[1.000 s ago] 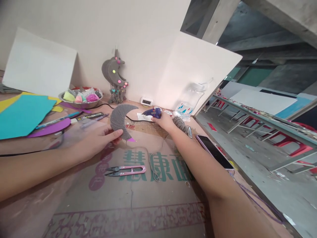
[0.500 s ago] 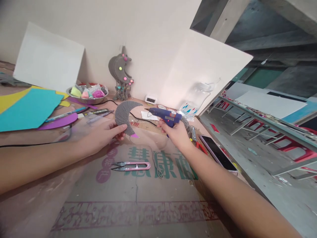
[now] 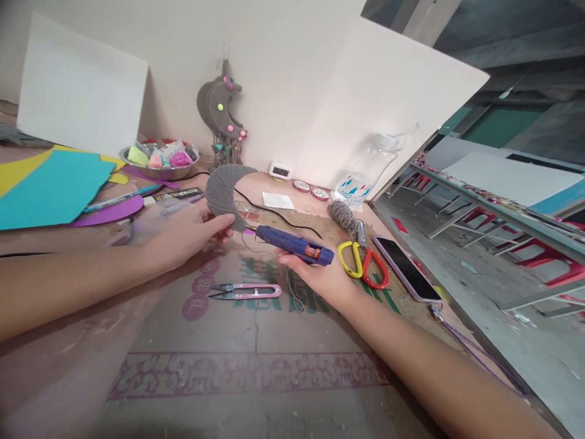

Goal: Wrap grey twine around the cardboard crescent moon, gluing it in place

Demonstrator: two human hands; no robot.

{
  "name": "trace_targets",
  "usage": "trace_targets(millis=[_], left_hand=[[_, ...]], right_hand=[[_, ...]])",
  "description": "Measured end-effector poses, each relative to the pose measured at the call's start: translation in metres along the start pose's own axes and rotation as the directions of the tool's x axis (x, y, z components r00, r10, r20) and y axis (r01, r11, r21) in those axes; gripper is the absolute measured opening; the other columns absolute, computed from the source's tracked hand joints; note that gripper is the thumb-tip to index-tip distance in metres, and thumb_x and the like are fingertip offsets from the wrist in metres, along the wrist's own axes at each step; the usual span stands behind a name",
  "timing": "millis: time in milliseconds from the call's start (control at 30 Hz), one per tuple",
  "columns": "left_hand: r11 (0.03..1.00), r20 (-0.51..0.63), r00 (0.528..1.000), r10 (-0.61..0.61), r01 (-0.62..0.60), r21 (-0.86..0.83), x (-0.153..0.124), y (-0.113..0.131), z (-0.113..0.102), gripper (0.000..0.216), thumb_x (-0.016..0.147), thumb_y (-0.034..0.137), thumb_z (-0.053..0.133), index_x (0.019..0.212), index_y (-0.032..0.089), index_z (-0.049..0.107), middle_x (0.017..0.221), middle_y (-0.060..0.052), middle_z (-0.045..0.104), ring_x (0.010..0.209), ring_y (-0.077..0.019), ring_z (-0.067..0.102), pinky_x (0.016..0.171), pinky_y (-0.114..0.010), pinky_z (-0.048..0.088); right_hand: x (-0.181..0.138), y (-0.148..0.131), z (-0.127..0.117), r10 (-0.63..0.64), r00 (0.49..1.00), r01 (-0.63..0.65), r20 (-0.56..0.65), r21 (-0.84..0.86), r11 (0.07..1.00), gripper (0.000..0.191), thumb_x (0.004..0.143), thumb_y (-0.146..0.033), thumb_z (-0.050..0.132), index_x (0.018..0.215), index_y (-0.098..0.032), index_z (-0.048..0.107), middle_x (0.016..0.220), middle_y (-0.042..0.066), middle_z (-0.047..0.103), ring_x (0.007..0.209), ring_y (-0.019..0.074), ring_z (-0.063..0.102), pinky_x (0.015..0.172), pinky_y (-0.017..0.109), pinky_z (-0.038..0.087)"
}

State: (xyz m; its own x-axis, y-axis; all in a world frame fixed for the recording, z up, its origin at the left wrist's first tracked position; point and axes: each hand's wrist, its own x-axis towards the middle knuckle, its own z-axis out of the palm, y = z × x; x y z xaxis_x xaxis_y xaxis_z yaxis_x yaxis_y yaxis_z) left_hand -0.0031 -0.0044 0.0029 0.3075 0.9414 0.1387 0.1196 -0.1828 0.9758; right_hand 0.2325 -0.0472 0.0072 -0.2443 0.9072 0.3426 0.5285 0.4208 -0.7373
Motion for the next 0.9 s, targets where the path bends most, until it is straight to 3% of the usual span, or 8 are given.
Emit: trace_targets(millis=[133,267,900], left_hand=[[0.999,0.001,1.000,0.015,-0.015,-0.042,0.000,0.002,0.001,0.014,0.081,0.029,0.050,0.074,0.017,0.049,0.065,0.001,0.055,0.058,-0.0099,0.050,0.055,-0.021,0.041],[1.000,-0.014,1.000,0.010,-0.010,-0.013,-0.002,0.004,0.001,0.011,0.082,0.026,0.050,0.075,0.017,0.047,0.062,0.003,0.054,0.056,-0.0094,0.050,0.053,-0.021,0.040],[0.999,-0.019,1.000,-0.017,0.016,-0.033,-0.002,0.001,0.003,0.012,0.083,0.028,0.052,0.082,0.017,0.047,0.063,0.003,0.055,0.057,-0.0096,0.051,0.053,-0.021,0.041]], right_hand=[[0.000,0.003,0.001,0.030,0.999,-0.032,-0.029,-0.076,0.997,0.028,0.073,-0.046,0.066,0.072,-0.020,0.057,0.069,0.003,0.063,0.066,0.0192,0.061,0.063,0.033,0.050],[0.001,0.008,0.001,0.034,0.999,-0.036,-0.025,-0.109,0.993,0.030,0.072,-0.047,0.066,0.070,-0.020,0.053,0.065,0.002,0.058,0.063,0.0177,0.057,0.056,0.030,0.047],[0.001,0.014,0.002,0.081,0.997,-0.078,0.015,-0.158,0.984,0.035,0.071,-0.052,0.065,0.072,-0.020,0.051,0.061,-0.003,0.049,0.055,0.0116,0.047,0.051,0.023,0.040]])
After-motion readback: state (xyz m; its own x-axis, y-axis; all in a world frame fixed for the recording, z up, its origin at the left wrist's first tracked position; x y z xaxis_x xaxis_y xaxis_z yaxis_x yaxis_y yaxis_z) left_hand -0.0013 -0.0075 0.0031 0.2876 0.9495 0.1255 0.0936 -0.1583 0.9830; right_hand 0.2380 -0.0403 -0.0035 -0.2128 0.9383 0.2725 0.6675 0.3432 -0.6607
